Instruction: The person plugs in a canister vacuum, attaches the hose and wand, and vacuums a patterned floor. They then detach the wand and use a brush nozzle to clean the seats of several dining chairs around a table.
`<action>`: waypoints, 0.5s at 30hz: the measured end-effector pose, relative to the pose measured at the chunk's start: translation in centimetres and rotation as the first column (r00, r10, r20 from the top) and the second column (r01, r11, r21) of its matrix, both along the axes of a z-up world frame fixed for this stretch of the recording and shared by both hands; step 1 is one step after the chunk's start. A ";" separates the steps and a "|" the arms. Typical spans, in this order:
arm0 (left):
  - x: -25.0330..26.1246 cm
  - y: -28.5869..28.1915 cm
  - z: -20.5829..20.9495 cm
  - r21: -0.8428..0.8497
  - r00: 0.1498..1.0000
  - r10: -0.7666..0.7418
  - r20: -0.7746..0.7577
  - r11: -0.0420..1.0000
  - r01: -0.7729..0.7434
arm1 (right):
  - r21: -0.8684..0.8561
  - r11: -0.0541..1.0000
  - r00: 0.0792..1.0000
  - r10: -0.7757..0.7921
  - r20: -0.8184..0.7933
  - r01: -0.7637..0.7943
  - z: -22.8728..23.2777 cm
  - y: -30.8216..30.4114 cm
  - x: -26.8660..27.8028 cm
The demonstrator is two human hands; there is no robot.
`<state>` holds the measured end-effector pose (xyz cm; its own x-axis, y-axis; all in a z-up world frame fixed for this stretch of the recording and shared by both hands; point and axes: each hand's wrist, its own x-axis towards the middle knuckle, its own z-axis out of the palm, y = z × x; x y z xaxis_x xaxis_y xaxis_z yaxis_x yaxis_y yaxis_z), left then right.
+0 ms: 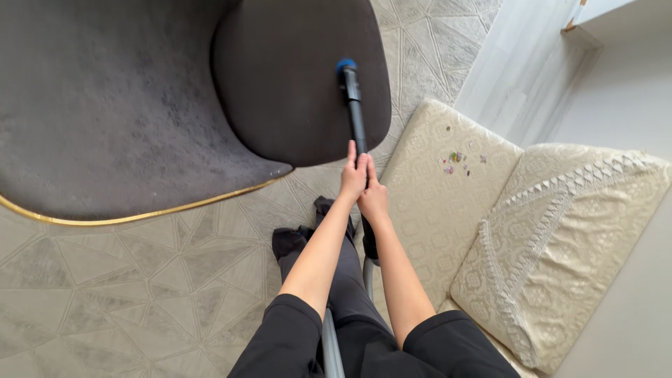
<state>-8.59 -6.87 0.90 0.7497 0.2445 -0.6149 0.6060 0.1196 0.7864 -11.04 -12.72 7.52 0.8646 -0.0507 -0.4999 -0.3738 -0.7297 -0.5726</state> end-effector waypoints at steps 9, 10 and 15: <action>-8.9 0.9 2.6 0.072 0.984 0.123 -0.127 0.991 -0.115 | 0.130 0.979 0.981 0.167 -0.094 -0.154 1.7 -0.6 -6.5; -9.8 0.8 1.9 0.073 0.984 0.121 -0.127 0.991 -0.113 | 0.132 0.980 0.982 0.164 -0.095 -0.151 1.5 -0.7 -7.0; -13.8 -1.3 0.0 0.111 0.942 0.293 -0.166 0.954 -0.277 | 0.020 0.915 0.900 0.401 -0.173 -0.404 1.6 -2.8 -8.7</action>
